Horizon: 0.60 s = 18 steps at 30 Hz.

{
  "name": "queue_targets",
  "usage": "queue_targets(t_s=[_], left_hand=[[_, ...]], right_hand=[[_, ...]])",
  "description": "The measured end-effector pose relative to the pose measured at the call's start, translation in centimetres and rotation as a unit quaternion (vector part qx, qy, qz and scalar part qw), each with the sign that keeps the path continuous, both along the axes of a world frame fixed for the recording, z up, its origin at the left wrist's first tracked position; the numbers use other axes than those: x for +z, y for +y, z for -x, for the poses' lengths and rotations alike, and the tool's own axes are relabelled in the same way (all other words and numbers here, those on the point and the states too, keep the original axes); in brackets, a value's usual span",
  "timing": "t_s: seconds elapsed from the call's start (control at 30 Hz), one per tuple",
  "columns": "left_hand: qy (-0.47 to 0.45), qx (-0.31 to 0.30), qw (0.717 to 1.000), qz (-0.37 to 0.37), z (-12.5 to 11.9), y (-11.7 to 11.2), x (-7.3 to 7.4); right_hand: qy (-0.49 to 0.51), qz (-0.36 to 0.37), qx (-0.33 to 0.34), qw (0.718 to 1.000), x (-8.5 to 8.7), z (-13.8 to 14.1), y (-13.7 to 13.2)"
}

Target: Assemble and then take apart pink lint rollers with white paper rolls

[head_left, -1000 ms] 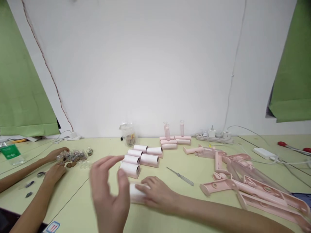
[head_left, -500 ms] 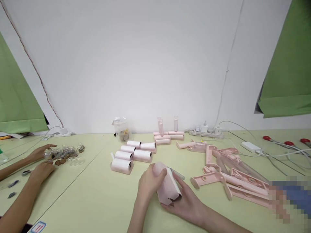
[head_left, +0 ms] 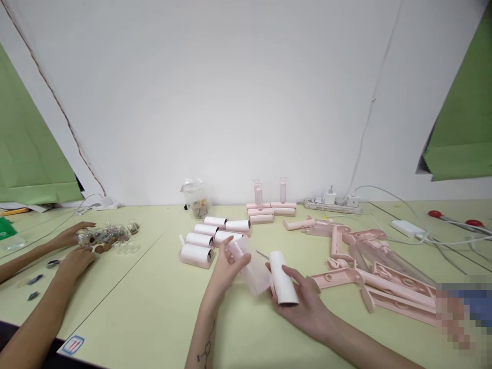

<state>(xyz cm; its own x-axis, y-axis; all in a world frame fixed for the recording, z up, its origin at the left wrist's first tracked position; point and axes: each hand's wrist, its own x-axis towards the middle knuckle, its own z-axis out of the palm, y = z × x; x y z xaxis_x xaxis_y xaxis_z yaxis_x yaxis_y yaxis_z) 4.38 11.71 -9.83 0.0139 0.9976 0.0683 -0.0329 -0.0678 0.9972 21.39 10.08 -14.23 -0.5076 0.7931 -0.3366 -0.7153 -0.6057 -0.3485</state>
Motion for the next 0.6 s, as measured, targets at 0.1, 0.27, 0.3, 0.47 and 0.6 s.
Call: queue_targets(t_s=[0.1, 0.27, 0.3, 0.47, 0.6], left_hand=[[-0.003, 0.007, 1.0, -0.021, 0.9, 0.1, -0.2], [0.157, -0.089, 0.984, -0.011, 0.5, -0.7, -0.9], [0.203, -0.102, 0.974, -0.006, 0.3, -0.9, -1.0], [0.37, -0.112, 0.921, 0.052, 0.5, -1.5, -0.9], [0.405, -0.113, 0.907, 0.006, 2.6, -1.0, -1.0]], right_hand=[[-0.014, -0.02, -0.052, 0.998, 1.6, -0.9, 0.4], [-0.137, -0.141, -0.167, 0.966, 4.3, -3.9, 1.1], [-0.168, -0.166, -0.179, 0.955, 4.6, -4.5, 1.2], [-0.199, -0.218, -0.161, 0.942, 5.0, -5.6, 0.9], [-0.186, -0.198, -0.142, 0.952, 5.1, -4.9, 0.2]])
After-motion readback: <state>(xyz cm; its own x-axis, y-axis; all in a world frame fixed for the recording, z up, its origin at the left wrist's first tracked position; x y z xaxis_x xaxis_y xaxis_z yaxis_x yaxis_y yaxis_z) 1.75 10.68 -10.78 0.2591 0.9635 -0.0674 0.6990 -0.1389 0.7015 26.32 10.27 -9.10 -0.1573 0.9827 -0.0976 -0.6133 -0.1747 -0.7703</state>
